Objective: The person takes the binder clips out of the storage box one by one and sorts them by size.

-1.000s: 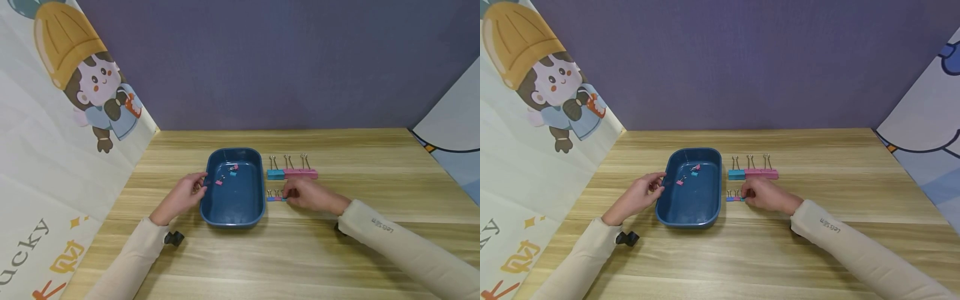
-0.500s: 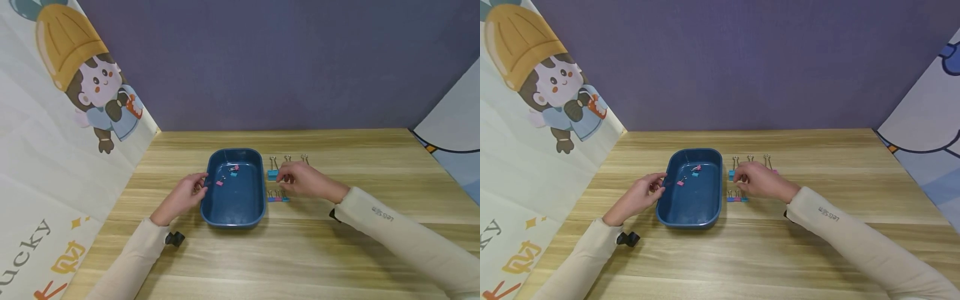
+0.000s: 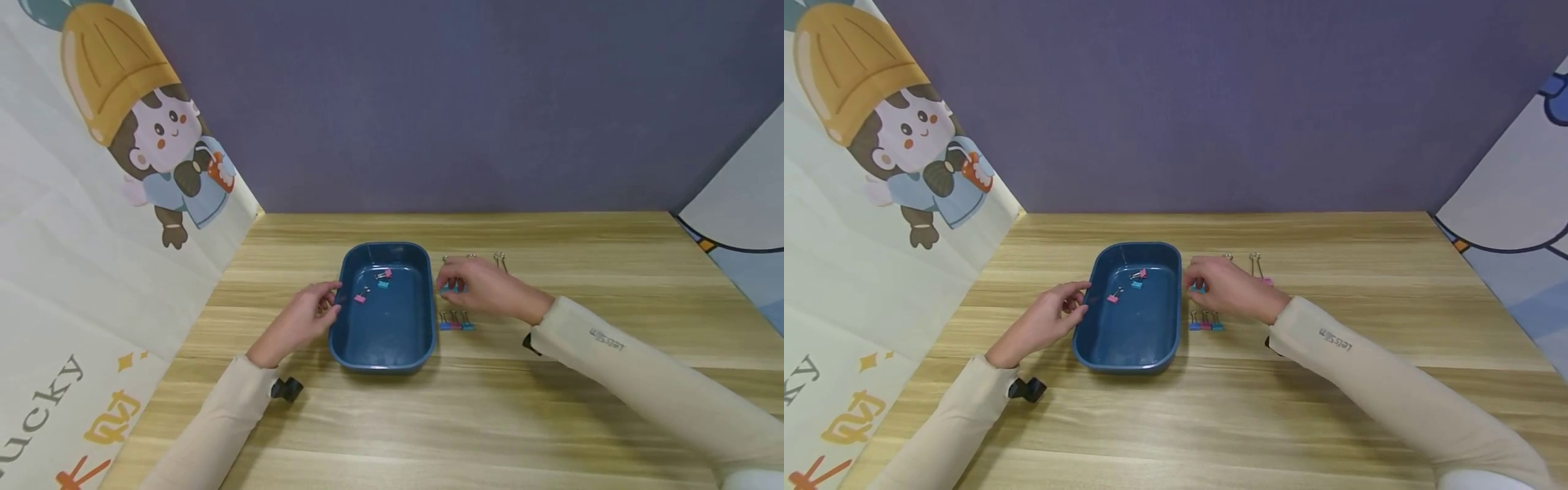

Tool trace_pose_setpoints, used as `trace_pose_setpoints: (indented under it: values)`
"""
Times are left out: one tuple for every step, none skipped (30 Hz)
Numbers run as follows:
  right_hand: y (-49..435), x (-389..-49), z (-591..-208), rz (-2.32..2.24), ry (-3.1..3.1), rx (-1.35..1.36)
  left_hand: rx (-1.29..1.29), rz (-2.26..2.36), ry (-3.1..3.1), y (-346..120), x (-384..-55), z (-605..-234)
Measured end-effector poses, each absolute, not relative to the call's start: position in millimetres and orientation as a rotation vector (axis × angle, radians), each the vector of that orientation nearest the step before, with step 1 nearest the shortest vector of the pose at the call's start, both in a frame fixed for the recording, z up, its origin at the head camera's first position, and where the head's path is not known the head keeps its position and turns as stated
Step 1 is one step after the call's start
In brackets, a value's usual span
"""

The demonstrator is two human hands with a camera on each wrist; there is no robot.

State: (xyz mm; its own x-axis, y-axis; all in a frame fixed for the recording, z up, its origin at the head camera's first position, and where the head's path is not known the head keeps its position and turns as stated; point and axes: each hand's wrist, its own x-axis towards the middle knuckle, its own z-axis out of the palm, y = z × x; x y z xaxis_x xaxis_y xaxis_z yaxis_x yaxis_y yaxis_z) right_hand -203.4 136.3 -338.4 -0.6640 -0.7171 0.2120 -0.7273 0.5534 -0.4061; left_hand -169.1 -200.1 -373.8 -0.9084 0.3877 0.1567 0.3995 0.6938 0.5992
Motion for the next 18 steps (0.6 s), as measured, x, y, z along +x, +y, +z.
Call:
trace_pose_setpoints:
  values:
    - [132.7,-204.4,-337.7,0.740,-2.755,1.278,-0.670,-1.020,-2.873,-200.2,-169.2,-373.9]
    - [129.0,-205.5,-337.2,0.744,-2.760,1.279,-0.671,-1.017,-2.871,-200.3,-169.4,-374.3]
    - [125.5,-206.5,-336.7,0.749,-2.769,1.283,-0.674,-1.012,-2.869,-200.4,-169.5,-374.4]
    - [121.6,-207.8,-336.7,0.753,-2.767,1.289,-0.677,-1.015,-2.865,-200.4,-169.5,-374.5]
    - [117.8,-209.2,-336.7,0.756,-2.760,1.297,-0.681,-1.014,-2.862,-200.6,-169.6,-374.4]
    - [113.9,-210.5,-336.8,0.759,-2.756,1.304,-0.677,-1.015,-2.863,-200.7,-169.6,-374.6]
    - [110.0,-211.8,-336.9,0.754,-2.753,1.311,-0.674,-1.017,-2.863,-200.8,-169.7,-374.8]
    - [106.3,-212.9,-336.8,0.743,-2.755,1.313,-0.672,-1.019,-2.863,-200.8,-169.8,-374.9]
    - [102.6,-213.8,-336.6,0.735,-2.759,1.312,-0.671,-1.022,-2.864,-200.8,-169.7,-374.8]
    - [99.0,-215.1,-336.8,0.725,-2.763,1.312,-0.668,-1.025,-2.865,-200.9,-169.8,-374.8]
    - [95.6,-216.5,-337.0,0.723,-2.769,1.313,-0.666,-1.026,-2.864,-201.1,-169.9,-375.2]
    - [92.2,-217.9,-337.3,0.715,-2.777,1.312,-0.668,-1.025,-2.861,-201.1,-170.0,-375.4]
    - [89.1,-219.4,-337.7,0.707,-2.787,1.314,-0.670,-1.023,-2.858,-201.2,-170.0,-375.6]
    - [86.2,-221.0,-338.2,0.709,-2.797,1.317,-0.675,-1.017,-2.853,-201.3,-170.1,-375.8]
    - [83.4,-222.7,-338.9,0.717,-2.806,1.319,-0.679,-1.015,-2.849,-201.4,-170.1,-375.9]
    - [80.9,-224.6,-339.7,0.722,-2.814,1.320,-0.682,-1.013,-2.845,-201.4,-170.4,-376.1]
    - [78.4,-226.3,-340.3,0.732,-2.819,1.321,-0.685,-1.011,-2.840,-201.3,-170.6,-376.3]
    - [76.1,-228.0,-340.9,0.737,-2.824,1.323,-0.686,-1.010,-2.839,-201.1,-170.7,-376.2]
